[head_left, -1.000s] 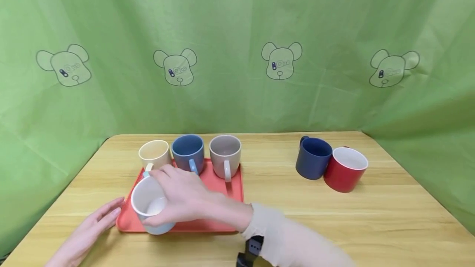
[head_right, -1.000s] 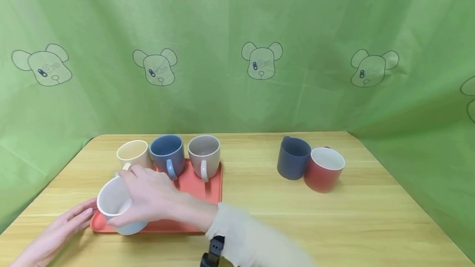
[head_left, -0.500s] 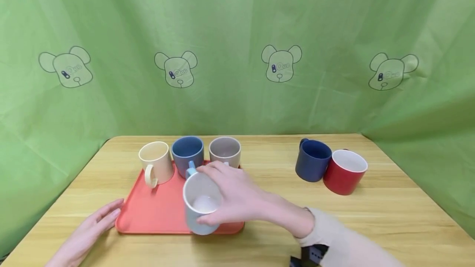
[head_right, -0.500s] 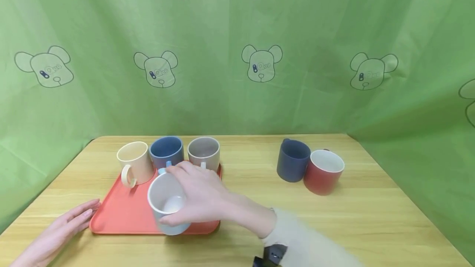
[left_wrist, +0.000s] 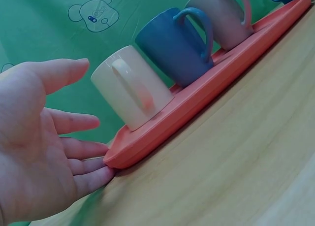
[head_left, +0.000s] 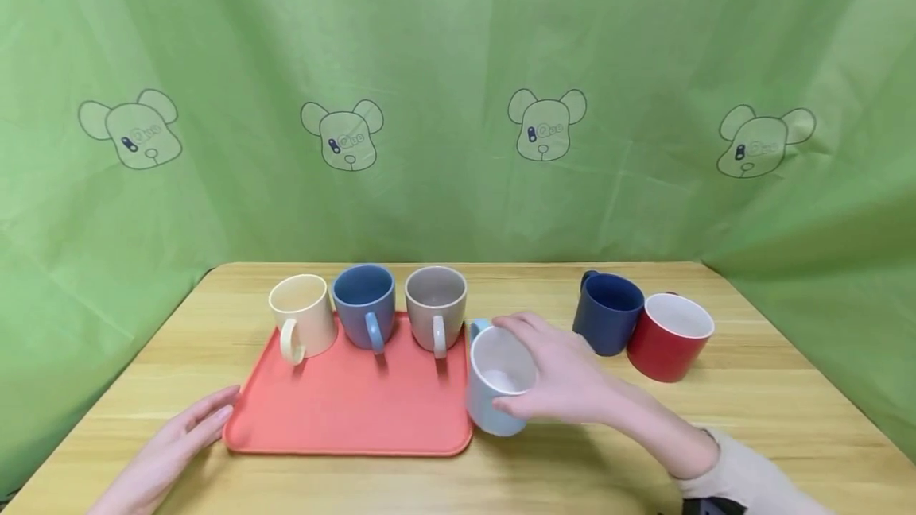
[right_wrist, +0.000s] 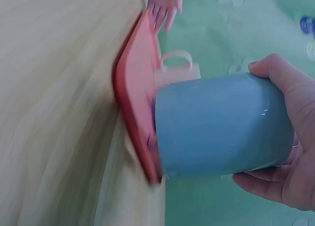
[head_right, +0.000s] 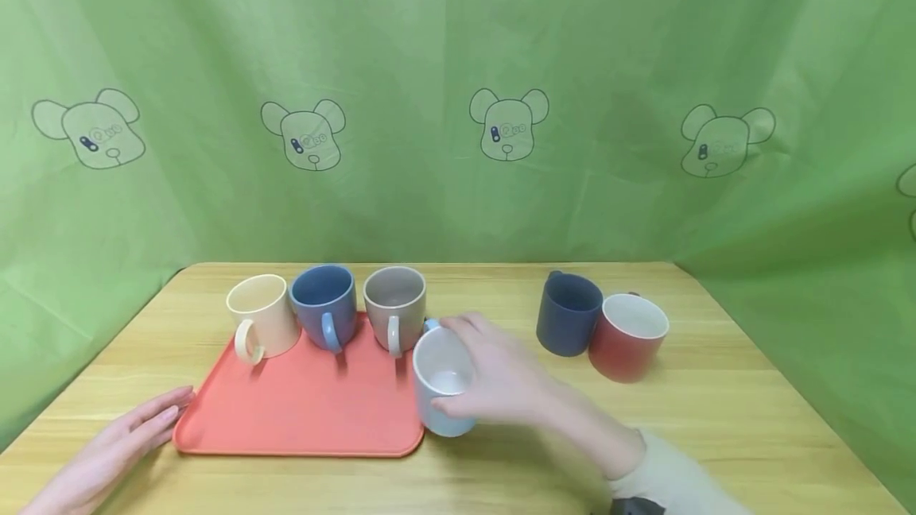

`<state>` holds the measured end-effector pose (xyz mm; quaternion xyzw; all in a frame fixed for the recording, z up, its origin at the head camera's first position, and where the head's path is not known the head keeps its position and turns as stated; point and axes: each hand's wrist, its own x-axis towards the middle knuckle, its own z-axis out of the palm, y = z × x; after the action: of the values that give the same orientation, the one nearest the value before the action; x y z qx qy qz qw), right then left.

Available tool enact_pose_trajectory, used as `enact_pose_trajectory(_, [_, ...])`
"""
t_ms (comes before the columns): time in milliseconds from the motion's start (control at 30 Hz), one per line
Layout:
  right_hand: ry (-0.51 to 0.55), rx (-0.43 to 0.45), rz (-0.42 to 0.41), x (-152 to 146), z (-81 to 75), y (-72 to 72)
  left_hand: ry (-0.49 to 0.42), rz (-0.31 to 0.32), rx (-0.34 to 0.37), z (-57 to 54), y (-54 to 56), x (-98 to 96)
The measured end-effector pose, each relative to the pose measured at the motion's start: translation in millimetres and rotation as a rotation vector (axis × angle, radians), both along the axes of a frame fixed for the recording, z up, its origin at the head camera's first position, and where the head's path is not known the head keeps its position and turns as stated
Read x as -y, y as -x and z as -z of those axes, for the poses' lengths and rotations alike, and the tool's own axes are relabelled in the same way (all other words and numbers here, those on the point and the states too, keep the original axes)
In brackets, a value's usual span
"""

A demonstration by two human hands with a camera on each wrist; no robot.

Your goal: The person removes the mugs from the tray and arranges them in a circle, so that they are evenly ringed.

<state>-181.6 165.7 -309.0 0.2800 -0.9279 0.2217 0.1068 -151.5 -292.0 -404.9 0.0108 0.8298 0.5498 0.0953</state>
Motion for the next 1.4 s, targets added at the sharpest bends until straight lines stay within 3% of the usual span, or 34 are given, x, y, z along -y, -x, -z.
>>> enact_pose_trajectory(200, [-0.068, -0.097, 0.076, -27, 9.9, 17.0, 0.007, -0.012, 0.045, -1.0, 0.0, 0.7])
enact_pose_trajectory(567, [-0.102, -0.107, 0.143, -56, 22.2, 37.1, -0.007, -0.001, 0.063, -0.6, 1.3, 0.8])
enact_pose_trajectory(1200, [-0.118, -0.086, 0.176, -80, 32.7, 48.9, 0.016, -0.007, 0.049, 2.1, 3.7, 0.0])
enact_pose_trajectory(1400, [-0.098, -0.039, 0.179, -85, 36.1, 51.4, 0.025, -0.010, 0.058, 1.0, 3.8, -0.4])
